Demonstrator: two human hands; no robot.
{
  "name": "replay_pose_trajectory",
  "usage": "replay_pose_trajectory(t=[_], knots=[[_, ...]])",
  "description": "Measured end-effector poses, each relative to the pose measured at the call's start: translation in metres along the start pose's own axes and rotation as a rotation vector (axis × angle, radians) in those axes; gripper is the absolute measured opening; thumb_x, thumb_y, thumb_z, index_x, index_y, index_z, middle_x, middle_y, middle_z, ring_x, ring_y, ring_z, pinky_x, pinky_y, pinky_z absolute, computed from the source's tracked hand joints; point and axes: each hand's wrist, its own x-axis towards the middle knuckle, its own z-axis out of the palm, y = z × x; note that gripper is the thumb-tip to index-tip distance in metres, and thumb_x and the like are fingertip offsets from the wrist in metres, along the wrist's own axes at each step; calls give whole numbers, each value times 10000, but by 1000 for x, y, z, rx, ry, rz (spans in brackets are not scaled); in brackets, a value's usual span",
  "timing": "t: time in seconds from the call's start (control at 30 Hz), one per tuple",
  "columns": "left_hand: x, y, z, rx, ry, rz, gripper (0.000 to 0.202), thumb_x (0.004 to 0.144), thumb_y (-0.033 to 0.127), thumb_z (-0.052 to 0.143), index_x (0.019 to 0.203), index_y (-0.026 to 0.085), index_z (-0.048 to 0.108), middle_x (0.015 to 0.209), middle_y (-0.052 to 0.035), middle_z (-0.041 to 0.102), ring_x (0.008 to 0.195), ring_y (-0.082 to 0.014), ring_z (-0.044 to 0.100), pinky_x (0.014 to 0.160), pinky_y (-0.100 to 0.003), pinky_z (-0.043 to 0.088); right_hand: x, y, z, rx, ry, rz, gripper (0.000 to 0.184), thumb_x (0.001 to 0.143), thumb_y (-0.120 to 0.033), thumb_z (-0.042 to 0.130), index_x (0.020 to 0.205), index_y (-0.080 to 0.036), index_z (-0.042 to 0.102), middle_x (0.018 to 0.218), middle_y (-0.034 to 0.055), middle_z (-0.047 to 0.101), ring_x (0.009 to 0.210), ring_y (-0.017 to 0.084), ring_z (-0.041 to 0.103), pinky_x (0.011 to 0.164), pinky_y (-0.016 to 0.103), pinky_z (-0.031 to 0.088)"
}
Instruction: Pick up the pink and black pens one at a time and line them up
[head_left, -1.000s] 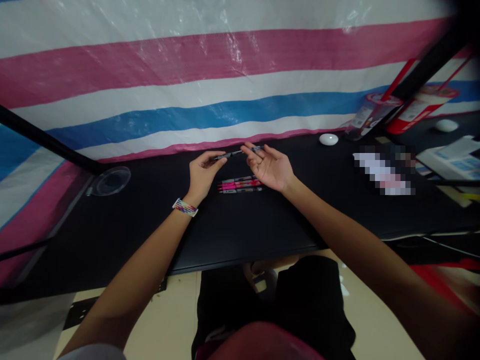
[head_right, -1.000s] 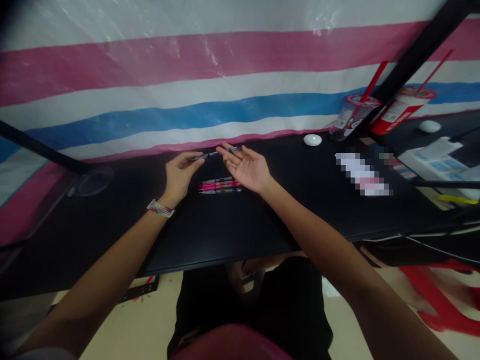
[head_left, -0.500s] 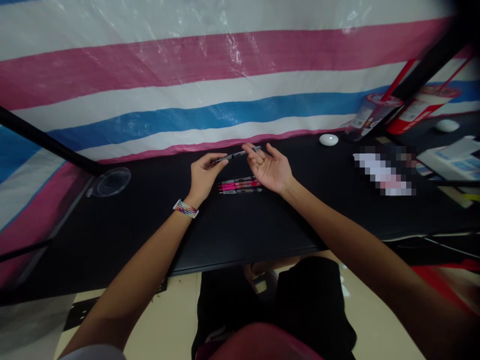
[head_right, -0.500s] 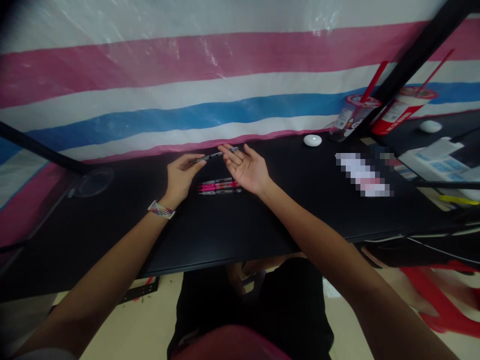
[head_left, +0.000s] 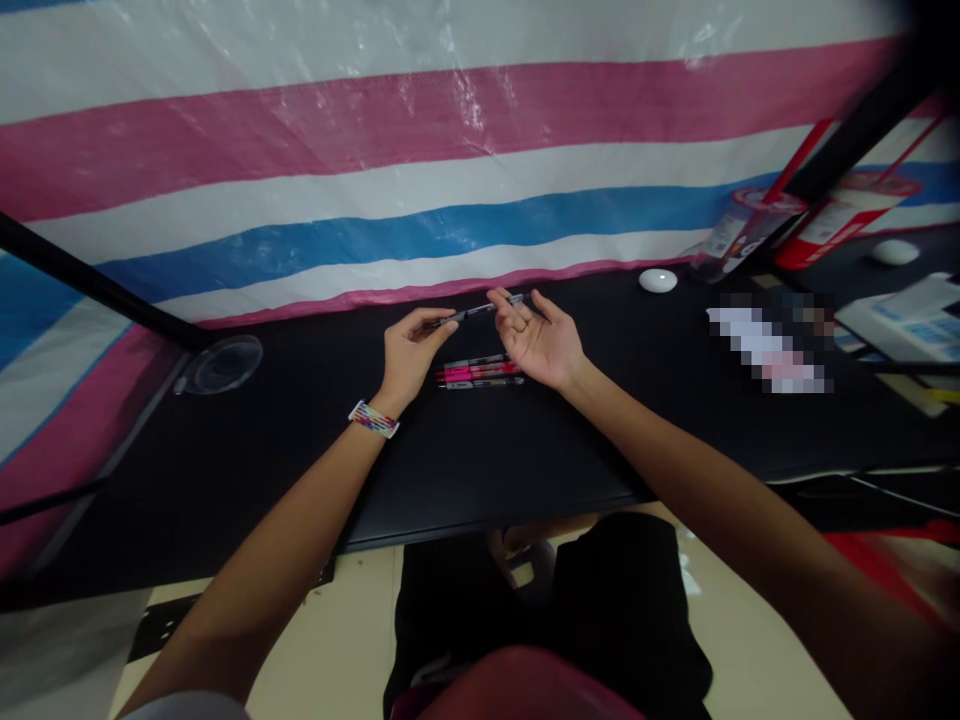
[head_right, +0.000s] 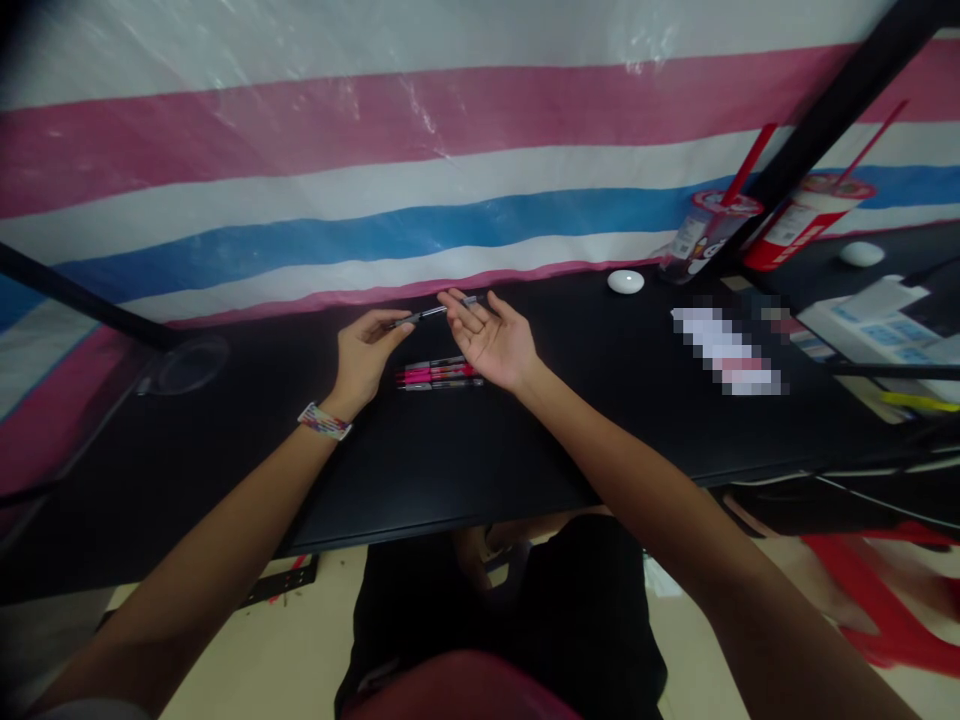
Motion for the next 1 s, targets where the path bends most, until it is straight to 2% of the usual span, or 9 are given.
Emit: replay_pose_trajectory(t=[0.1,0.37,0.47,0.57,0.63,0.8,0.9,1.0], knots=[[0,1,0,-21,0,5,186,889,325,877,1059,254,847,1124,-65,859,1077,-246,800,1017,-428,645,0,0,0,32,9,-8,509,1022,-601,546,1259,-186,721,1261,175,782,1242,322,740,880,422,674],[-1,4,0,40,-29,7,189,911,338,860,1069,237,835,1126,-76,856,1076,-248,799,1002,-428,648,12,16,-9,61,-7,23,437,1018,-583,642,1275,-233,692,1176,135,803,1120,276,766,829,380,688],[-1,5,1,40,-55,13,187,910,330,865,1068,234,835,1117,-79,857,1066,-247,801,999,-426,646,13,19,-9,76,25,30,466,1042,-603,633,1317,-232,698,1165,128,812,1109,269,777,833,370,693],[-1,5,2,25,-36,17,178,907,325,867,1059,237,835,1109,-72,859,1053,-242,802,987,-420,644,11,15,-4,204,84,69,506,1061,-614,625,1345,-205,711,1205,133,817,1144,270,786,868,354,701],[0,5,2,29,-29,16,183,906,330,868,1057,232,834,1105,-70,858,1057,-241,801,989,-418,641,9,11,1,323,132,111,469,1072,-575,633,1335,-198,722,1226,121,822,1151,251,792,884,317,703],[-1,5,1,26,-55,7,192,907,336,869,1061,225,837,1105,-74,856,1058,-242,798,997,-412,637,9,7,4,539,214,180,253,1060,-355,684,1276,-237,744,1181,62,845,1099,196,809,873,249,701],[-2,5,1,28,-58,9,179,910,326,868,1063,239,841,1111,-71,856,1048,-237,797,995,-415,637,10,10,0,509,206,180,236,1050,-359,691,1254,-259,754,1154,54,848,1103,206,806,855,270,703],[-2,6,2,6,-71,14,169,901,311,874,1050,237,845,1102,-69,857,1041,-234,797,986,-410,638,9,13,-4,369,156,156,252,1042,-421,687,1227,-269,765,1125,58,846,1113,220,792,852,305,692]])
